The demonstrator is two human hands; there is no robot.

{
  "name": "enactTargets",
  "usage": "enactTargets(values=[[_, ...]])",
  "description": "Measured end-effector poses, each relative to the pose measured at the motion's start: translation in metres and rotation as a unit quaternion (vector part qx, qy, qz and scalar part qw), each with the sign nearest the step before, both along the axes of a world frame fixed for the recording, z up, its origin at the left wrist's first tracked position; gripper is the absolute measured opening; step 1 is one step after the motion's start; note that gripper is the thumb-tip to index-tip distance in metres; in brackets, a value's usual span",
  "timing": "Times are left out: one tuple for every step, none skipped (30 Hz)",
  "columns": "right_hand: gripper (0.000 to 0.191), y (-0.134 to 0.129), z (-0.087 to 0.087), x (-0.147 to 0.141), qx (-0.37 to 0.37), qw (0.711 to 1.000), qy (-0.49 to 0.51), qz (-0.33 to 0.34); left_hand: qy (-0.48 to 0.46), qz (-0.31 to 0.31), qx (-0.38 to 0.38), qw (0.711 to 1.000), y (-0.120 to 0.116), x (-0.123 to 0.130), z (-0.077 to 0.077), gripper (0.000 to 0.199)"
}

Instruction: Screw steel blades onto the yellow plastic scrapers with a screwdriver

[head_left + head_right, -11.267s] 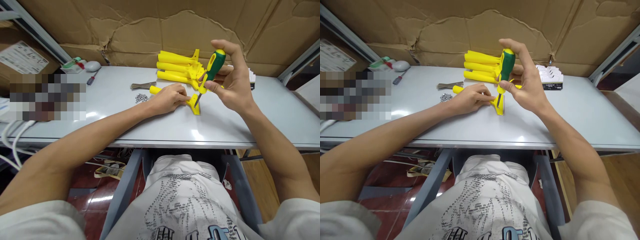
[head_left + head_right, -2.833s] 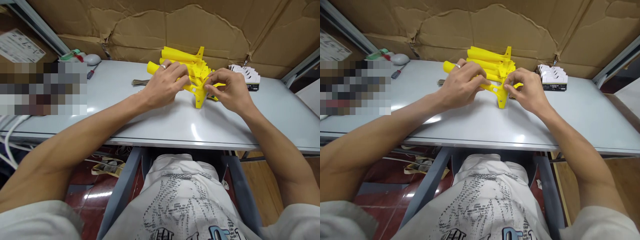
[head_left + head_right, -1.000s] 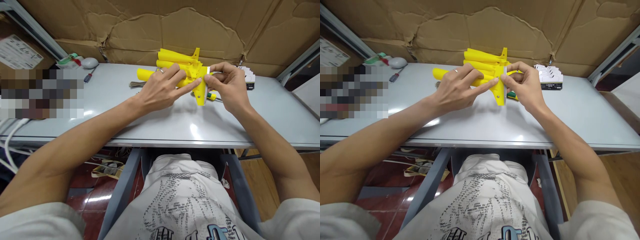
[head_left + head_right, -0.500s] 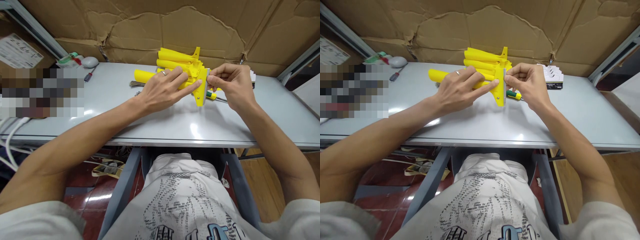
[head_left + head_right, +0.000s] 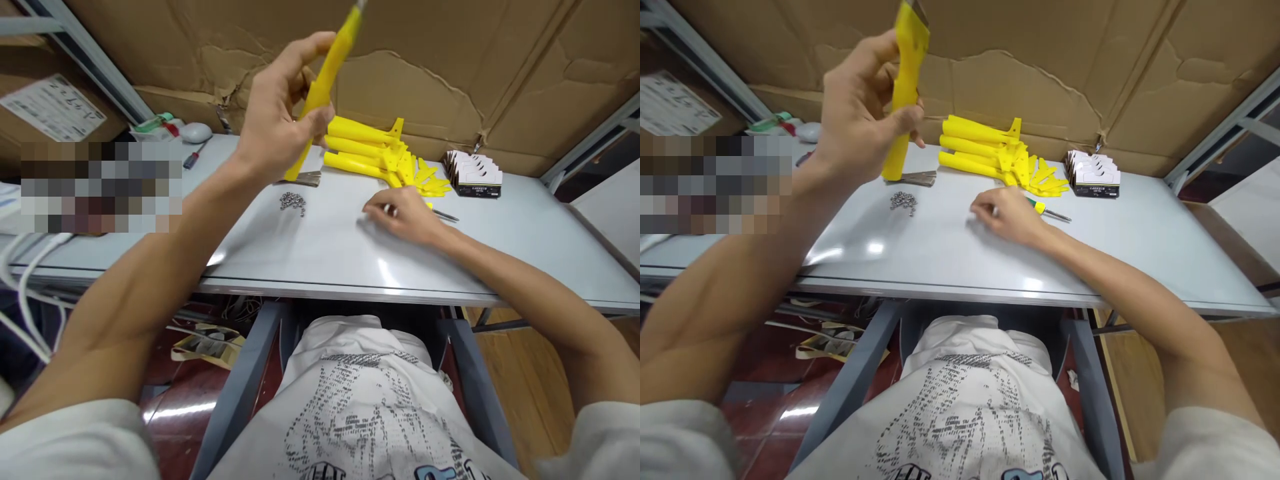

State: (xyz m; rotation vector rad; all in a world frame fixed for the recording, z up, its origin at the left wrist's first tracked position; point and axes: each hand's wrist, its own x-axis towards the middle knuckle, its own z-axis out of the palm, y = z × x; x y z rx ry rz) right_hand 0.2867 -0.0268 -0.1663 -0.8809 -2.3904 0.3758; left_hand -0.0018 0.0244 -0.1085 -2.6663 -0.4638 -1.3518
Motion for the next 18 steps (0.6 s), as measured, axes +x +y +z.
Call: enactTargets(values=[[0.023,0.001,0.0,-0.013,0.016,0.999,-0.042,0.022,-0.034,-0.031,-0.076,0.996,0.002,-0.004,0.002,0.061],[0.027,0.003,0.0,-0.027,0.03,0.996,-0.076,0.035,-0.064,-0.054,-0.15,0.985,0.003,-0.008,0.003,0.058],[0.032,0.007,0.001,-0.041,0.035,0.994,-0.1,0.04,-0.085,-0.068,-0.218,0.97,0.003,-0.011,0.004,0.056],[0.035,0.011,0.002,-0.054,0.036,0.992,-0.114,0.045,-0.079,-0.082,-0.261,0.959,0.004,-0.015,0.005,0.054],[0.037,0.015,0.002,-0.067,0.04,0.99,-0.121,0.052,-0.066,-0.093,-0.291,0.95,0.004,-0.018,0.005,0.052],[0.038,0.02,0.003,-0.077,0.044,0.989,-0.127,0.062,-0.055,-0.103,-0.314,0.942,0.005,-0.021,0.006,0.05],[0.039,0.025,0.002,-0.086,0.048,0.988,-0.129,0.072,-0.053,-0.114,-0.334,0.934,0.005,-0.023,0.006,0.047],[0.038,0.03,0.001,-0.093,0.052,0.987,-0.13,0.083,-0.061,-0.124,-0.357,0.924,0.006,-0.024,0.006,0.044],[0.036,0.034,-0.001,-0.098,0.054,0.986,-0.13,0.093,-0.076,-0.129,-0.383,0.911,0.006,-0.024,0.007,0.041],[0.033,0.037,-0.003,-0.101,0.056,0.985,-0.128,0.102,-0.093,-0.13,-0.409,0.899,0.006,-0.022,0.007,0.039],[0.03,0.039,-0.005,-0.103,0.06,0.984,-0.124,0.109,-0.11,-0.127,-0.43,0.887,0.005,-0.019,0.007,0.038],[0.028,0.041,-0.008,-0.105,0.066,0.984,-0.119,0.116,-0.128,-0.123,-0.444,0.878,0.004,-0.015,0.008,0.039],[0.026,0.043,-0.01,-0.106,0.072,0.984,-0.112,0.121,-0.148,-0.119,-0.456,0.87,0.002,-0.01,0.008,0.042],[0.025,0.043,-0.011,-0.106,0.077,0.983,-0.107,0.125,-0.173,-0.117,-0.47,0.858,-0.001,-0.005,0.009,0.047],[0.026,0.043,-0.012,-0.106,0.079,0.984,-0.104,0.125,-0.203,-0.119,-0.487,0.841,-0.004,0.0,0.01,0.051],[0.026,0.043,-0.012,-0.104,0.078,0.984,-0.103,0.122,-0.23,-0.121,-0.505,0.823,-0.007,0.005,0.011,0.053],[0.025,0.042,-0.011,-0.102,0.074,0.985,-0.107,0.116,-0.249,-0.121,-0.52,0.808,-0.01,0.009,0.012,0.051],[0.024,0.04,-0.011,-0.097,0.068,0.985,-0.114,0.107,-0.261,-0.118,-0.53,0.798,-0.013,0.012,0.012,0.048]])
